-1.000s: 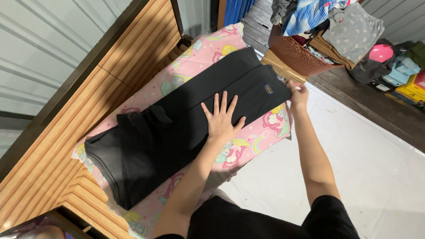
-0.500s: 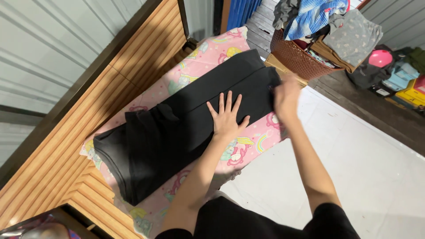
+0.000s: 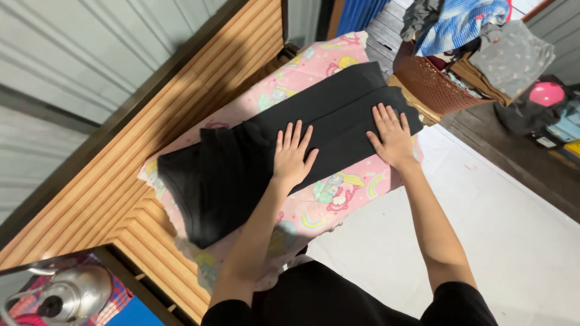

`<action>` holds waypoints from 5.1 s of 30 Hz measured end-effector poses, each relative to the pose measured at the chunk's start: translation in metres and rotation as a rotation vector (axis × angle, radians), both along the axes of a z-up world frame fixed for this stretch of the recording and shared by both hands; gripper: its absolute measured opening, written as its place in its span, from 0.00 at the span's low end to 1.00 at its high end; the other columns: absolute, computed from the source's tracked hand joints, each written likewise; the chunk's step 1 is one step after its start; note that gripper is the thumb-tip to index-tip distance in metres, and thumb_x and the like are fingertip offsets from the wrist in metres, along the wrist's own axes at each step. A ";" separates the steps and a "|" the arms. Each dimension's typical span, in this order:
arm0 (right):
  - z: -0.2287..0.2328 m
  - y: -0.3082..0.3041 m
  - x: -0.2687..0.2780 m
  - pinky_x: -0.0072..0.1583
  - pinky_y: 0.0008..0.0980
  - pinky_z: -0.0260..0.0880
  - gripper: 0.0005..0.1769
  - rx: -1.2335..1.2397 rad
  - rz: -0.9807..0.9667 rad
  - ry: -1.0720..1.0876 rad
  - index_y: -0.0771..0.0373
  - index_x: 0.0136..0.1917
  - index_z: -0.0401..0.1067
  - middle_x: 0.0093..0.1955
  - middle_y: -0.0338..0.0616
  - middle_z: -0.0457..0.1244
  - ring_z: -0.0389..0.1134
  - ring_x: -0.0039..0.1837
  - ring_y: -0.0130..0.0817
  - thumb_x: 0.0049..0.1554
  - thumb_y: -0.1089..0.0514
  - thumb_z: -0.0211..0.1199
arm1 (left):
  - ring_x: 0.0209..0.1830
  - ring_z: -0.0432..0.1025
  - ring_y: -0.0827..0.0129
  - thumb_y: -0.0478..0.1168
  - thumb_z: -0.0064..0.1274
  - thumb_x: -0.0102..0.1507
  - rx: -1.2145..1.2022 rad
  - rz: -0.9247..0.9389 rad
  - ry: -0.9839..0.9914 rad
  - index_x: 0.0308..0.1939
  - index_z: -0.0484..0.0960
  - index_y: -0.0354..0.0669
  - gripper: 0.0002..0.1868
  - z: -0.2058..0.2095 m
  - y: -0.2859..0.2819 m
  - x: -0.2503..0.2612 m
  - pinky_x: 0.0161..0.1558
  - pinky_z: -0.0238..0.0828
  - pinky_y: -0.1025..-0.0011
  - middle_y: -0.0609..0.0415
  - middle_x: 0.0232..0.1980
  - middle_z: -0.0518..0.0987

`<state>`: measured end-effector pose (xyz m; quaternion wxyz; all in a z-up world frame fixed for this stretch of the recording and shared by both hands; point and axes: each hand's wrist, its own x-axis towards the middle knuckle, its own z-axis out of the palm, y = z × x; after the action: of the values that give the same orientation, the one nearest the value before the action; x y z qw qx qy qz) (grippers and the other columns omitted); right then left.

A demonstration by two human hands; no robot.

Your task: Fold a black t-shirt on a flat surface.

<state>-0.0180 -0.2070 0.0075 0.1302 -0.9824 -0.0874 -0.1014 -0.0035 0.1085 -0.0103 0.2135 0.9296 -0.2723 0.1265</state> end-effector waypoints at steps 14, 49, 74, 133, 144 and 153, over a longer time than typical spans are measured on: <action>-0.026 0.149 0.008 0.78 0.63 0.27 0.47 -0.029 -0.082 -0.018 0.66 0.84 0.45 0.86 0.54 0.42 0.37 0.86 0.54 0.64 0.36 0.50 | 0.81 0.50 0.43 0.54 0.48 0.69 -0.011 -0.140 0.047 0.77 0.60 0.38 0.38 0.010 0.114 -0.081 0.78 0.42 0.51 0.37 0.80 0.57; -0.003 0.355 -0.146 0.80 0.62 0.31 0.44 0.020 0.244 0.056 0.66 0.83 0.47 0.86 0.53 0.44 0.39 0.86 0.55 0.64 0.39 0.51 | 0.56 0.68 0.51 0.44 0.61 0.64 -0.426 0.280 0.046 0.46 0.81 0.44 0.11 -0.007 0.290 -0.221 0.59 0.62 0.56 0.48 0.50 0.74; 0.013 0.389 0.077 0.66 0.53 0.55 0.28 -0.056 0.224 -0.035 0.55 0.70 0.69 0.68 0.48 0.63 0.59 0.70 0.48 0.57 0.49 0.65 | 0.52 0.68 0.55 0.42 0.61 0.58 -0.387 0.127 0.030 0.37 0.83 0.46 0.07 0.046 0.312 -0.194 0.54 0.60 0.58 0.51 0.46 0.75; 0.038 0.222 -0.055 0.62 0.27 0.65 0.18 0.956 0.328 0.161 0.66 0.47 0.69 0.59 0.42 0.58 0.63 0.62 0.32 0.46 0.78 0.51 | 0.57 0.70 0.48 0.42 0.65 0.49 -0.411 0.145 0.156 0.64 0.74 0.46 0.38 0.033 0.271 -0.126 0.58 0.61 0.52 0.46 0.55 0.78; 0.010 0.275 -0.052 0.52 0.32 0.70 0.43 0.633 -0.055 -0.106 0.68 0.65 0.58 0.50 0.48 0.64 0.67 0.50 0.30 0.51 0.47 0.80 | 0.46 0.72 0.57 0.34 0.57 0.57 -0.485 0.146 0.033 0.44 0.83 0.46 0.12 0.015 0.267 -0.153 0.55 0.64 0.58 0.55 0.44 0.80; -0.066 0.245 0.031 0.45 0.26 0.64 0.11 1.099 -0.390 0.072 0.69 0.47 0.73 0.39 0.37 0.65 0.63 0.42 0.24 0.60 0.59 0.69 | 0.45 0.72 0.56 0.32 0.55 0.56 -0.446 0.121 0.022 0.40 0.82 0.46 0.09 0.014 0.268 -0.155 0.54 0.63 0.57 0.55 0.43 0.79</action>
<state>0.0131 0.0379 -0.0580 0.6025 -0.7715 0.1651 -0.1206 -0.1583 0.3763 0.0042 0.4087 0.8754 -0.1790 0.1862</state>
